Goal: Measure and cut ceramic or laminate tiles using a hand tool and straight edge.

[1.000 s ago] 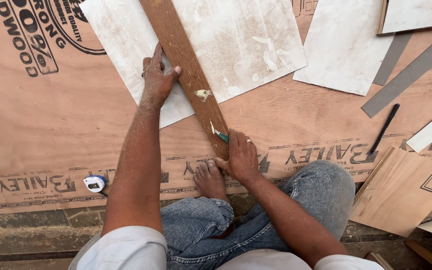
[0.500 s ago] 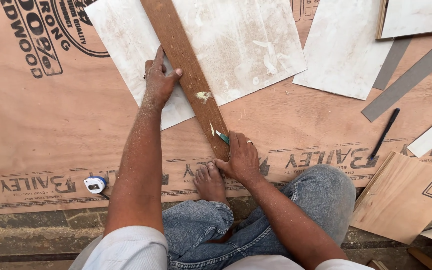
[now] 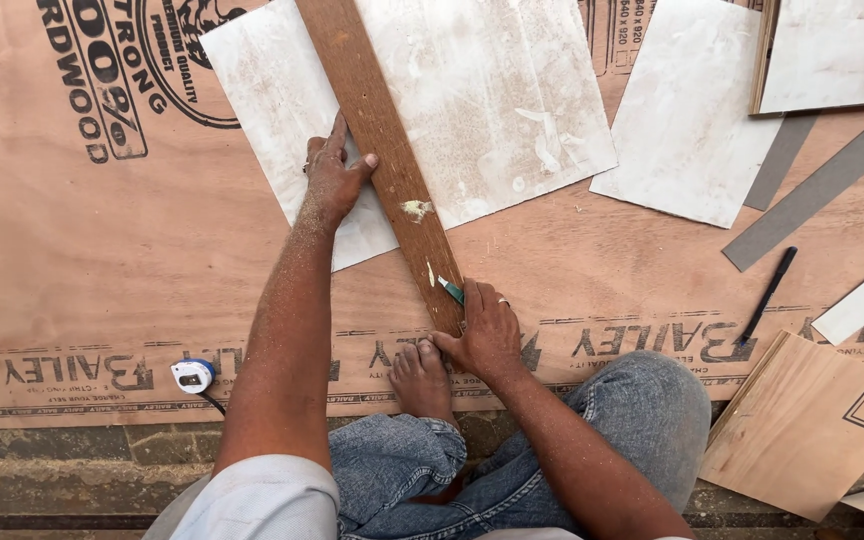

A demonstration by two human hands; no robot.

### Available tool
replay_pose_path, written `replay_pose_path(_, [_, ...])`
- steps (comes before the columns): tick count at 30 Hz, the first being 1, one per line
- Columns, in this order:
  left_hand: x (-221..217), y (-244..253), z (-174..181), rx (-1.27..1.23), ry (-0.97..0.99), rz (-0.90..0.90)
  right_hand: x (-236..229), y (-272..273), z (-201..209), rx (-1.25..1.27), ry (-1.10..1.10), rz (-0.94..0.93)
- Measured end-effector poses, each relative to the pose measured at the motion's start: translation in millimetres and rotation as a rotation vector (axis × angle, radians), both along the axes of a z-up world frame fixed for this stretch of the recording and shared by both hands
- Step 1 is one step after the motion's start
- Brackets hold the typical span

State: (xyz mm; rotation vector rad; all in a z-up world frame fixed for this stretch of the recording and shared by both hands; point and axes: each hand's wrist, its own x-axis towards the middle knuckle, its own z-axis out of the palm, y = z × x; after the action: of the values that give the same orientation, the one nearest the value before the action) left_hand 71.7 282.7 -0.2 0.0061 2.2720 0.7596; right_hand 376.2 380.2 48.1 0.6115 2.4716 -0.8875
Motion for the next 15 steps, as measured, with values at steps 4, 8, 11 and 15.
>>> replay_pose_path(4, [-2.5,2.2,5.3,-0.025,-0.027,-0.005,-1.6,-0.3,2.6,-0.026,-0.028,-0.024])
replay_pose_path(8, [-5.8,1.9,2.2,-0.041,-0.021,-0.045,-4.4,-0.7,5.2,-0.017,-0.020,-0.030])
replay_pose_path(11, [-6.9,3.8,5.2,-0.062,-0.022,-0.058,-5.5,-0.5,5.4,-0.018,-0.028,-0.038])
replay_pose_path(15, [-8.1,5.0,8.3,-0.102,-0.036,-0.078,-5.1,-1.9,2.2,0.005,0.003,-0.027])
